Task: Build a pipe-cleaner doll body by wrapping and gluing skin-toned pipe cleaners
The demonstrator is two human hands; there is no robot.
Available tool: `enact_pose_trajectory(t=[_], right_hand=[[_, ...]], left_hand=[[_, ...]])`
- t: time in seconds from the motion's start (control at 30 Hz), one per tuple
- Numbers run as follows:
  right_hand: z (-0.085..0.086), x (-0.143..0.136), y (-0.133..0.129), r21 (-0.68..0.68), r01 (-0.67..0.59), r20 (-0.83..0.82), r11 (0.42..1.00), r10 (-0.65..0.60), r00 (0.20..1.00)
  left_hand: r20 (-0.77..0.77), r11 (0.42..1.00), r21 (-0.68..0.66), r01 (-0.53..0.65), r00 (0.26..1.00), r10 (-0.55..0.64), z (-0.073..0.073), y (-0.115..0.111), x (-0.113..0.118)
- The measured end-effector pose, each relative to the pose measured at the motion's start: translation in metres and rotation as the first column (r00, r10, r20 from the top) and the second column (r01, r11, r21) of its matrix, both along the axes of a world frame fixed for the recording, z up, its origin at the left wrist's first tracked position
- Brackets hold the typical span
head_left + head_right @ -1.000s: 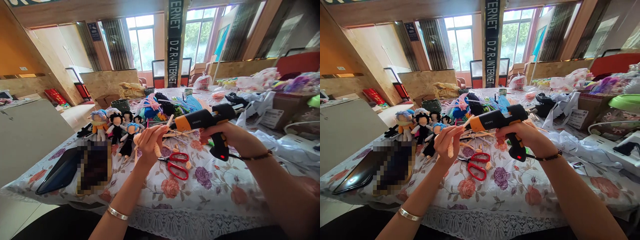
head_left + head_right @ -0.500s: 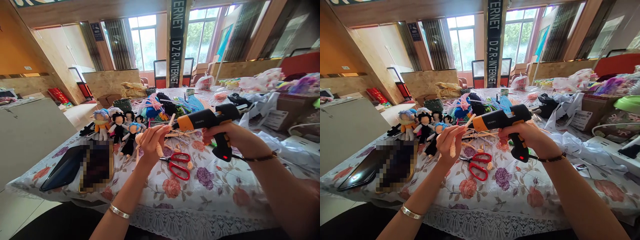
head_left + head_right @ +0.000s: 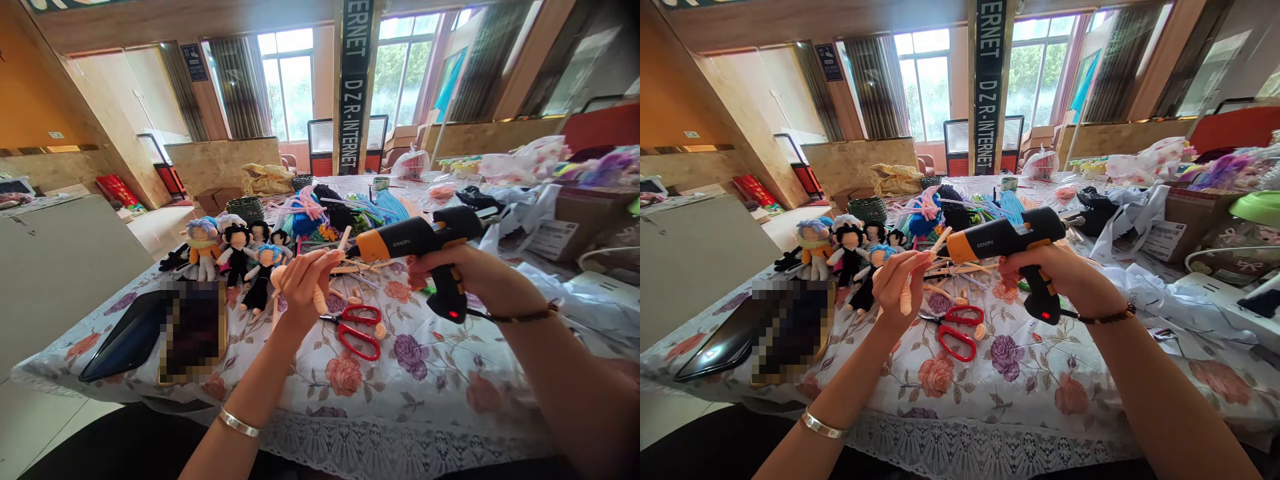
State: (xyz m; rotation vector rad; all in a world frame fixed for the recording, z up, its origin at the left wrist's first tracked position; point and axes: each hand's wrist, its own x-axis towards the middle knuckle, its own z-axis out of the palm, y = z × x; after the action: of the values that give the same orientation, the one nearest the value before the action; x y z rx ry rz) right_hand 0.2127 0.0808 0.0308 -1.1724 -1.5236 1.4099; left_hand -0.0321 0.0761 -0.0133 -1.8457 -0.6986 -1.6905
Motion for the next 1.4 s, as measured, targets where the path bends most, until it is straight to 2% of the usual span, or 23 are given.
enact_pose_trajectory(t=[0.2, 0.37, 0.67, 0.93, 1.1, 1.4], right_hand=[[0.0, 0.001, 0.0, -0.004, 0.01, 0.004, 1.0, -0.01, 1.0], [0.003, -0.001, -0.002, 0.045, -0.002, 0.046, 0.999, 0.0, 0.999], [0.007, -0.004, -0.004, 0.13, -0.014, 0.01, 0.991, 0.013, 1.0], [0.009, -0.009, -0.008, 0.11, 0.046, 0.039, 0.993, -0.051, 0.998], [0.009, -0.007, -0.008, 0.159, 0.023, 0.065, 0.987, -0.033, 0.997], [0.009, -0.009, -0.009, 0.157, 0.02, 0.087, 0.987, -0.034, 0.996]], left_hand=[[0.009, 1.0, -0.008, 0.006, 1.0, -0.006, -0.001, 0.0, 0.0], [0.012, 1.0, -0.013, 0.01, 1.0, -0.01, -0.001, 0.001, 0.0], [0.019, 1.0, -0.006, 0.013, 1.0, -0.013, -0.002, 0.003, 0.001], [0.019, 1.0, -0.001, 0.01, 1.0, -0.01, -0.002, 0.004, 0.002], [0.026, 1.0, 0.007, 0.009, 1.0, -0.009, -0.002, 0.003, 0.002], [0.023, 1.0, -0.008, 0.01, 1.0, -0.01, -0.001, 0.003, 0.001]])
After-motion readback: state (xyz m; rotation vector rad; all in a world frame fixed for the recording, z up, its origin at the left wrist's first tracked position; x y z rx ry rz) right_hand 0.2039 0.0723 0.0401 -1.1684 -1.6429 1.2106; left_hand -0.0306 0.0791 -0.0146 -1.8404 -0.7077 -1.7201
